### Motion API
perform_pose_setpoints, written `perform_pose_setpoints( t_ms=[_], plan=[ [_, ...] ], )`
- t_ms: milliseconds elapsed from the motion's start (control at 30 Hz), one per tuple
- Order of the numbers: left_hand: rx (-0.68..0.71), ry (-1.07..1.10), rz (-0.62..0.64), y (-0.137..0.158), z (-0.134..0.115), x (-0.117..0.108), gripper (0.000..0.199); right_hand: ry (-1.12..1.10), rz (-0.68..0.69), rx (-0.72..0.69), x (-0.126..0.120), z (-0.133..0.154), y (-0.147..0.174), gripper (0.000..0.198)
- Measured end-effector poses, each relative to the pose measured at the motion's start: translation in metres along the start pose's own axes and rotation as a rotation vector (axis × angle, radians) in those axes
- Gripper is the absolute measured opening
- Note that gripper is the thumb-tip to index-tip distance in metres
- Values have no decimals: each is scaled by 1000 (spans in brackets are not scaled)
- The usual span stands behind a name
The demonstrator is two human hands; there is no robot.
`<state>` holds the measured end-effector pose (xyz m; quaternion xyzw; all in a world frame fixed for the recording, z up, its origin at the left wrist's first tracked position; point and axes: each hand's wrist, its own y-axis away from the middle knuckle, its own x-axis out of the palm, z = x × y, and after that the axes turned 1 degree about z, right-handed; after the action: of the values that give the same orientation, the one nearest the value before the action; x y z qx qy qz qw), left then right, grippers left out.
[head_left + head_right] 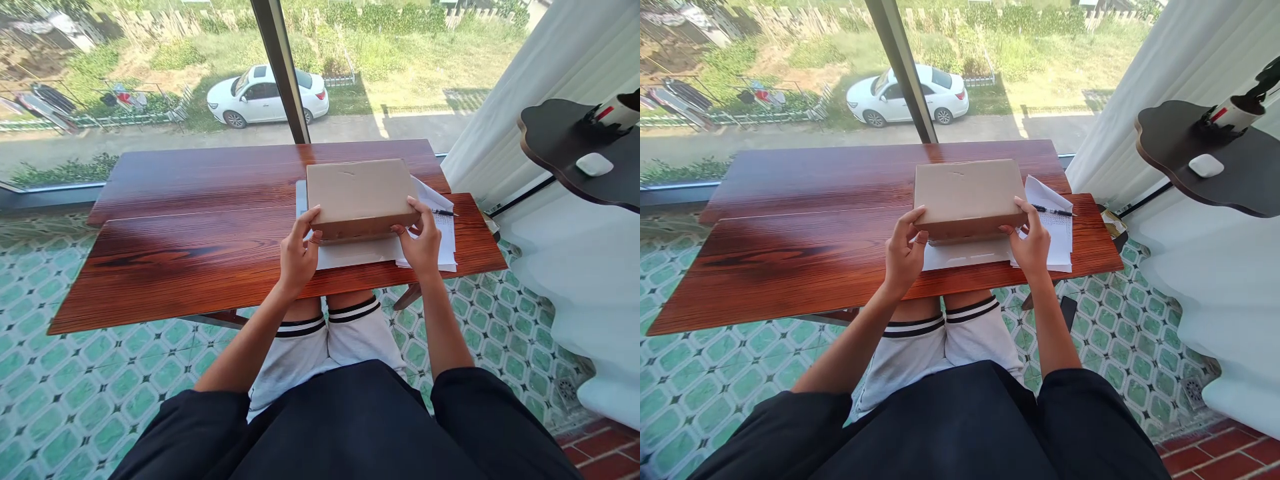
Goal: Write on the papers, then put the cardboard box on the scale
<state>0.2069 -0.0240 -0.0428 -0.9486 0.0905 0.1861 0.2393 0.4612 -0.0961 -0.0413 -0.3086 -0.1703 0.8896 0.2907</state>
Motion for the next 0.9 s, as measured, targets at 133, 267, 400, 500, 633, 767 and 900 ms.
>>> perform_pose_setpoints(
  t_ms=[133, 267, 400, 500, 633, 767, 900],
  plan=[
    [15, -8, -6, 1, 0, 0, 43, 3, -9, -27, 1, -2, 1, 53],
    [36, -24, -10, 1, 1, 1, 43, 37, -10, -42, 2, -3, 2, 53],
    [52, -23, -21, 2, 5, 3, 42, 32, -11, -34, 2, -4, 2, 55],
    [55, -19, -27, 3, 5, 5, 42, 29, -3, -22, 1, -4, 3, 55],
    [42, -18, -22, 3, 4, 5, 42, 11, 1, -12, 1, -4, 3, 54],
    [28, -10, -8, 4, 3, 4, 41, 11, 0, 8, 0, -2, 4, 55],
    [26, -23, 9, 4, 0, 2, 42, 24, 9, 4, -1, -1, 5, 56]
  ],
)
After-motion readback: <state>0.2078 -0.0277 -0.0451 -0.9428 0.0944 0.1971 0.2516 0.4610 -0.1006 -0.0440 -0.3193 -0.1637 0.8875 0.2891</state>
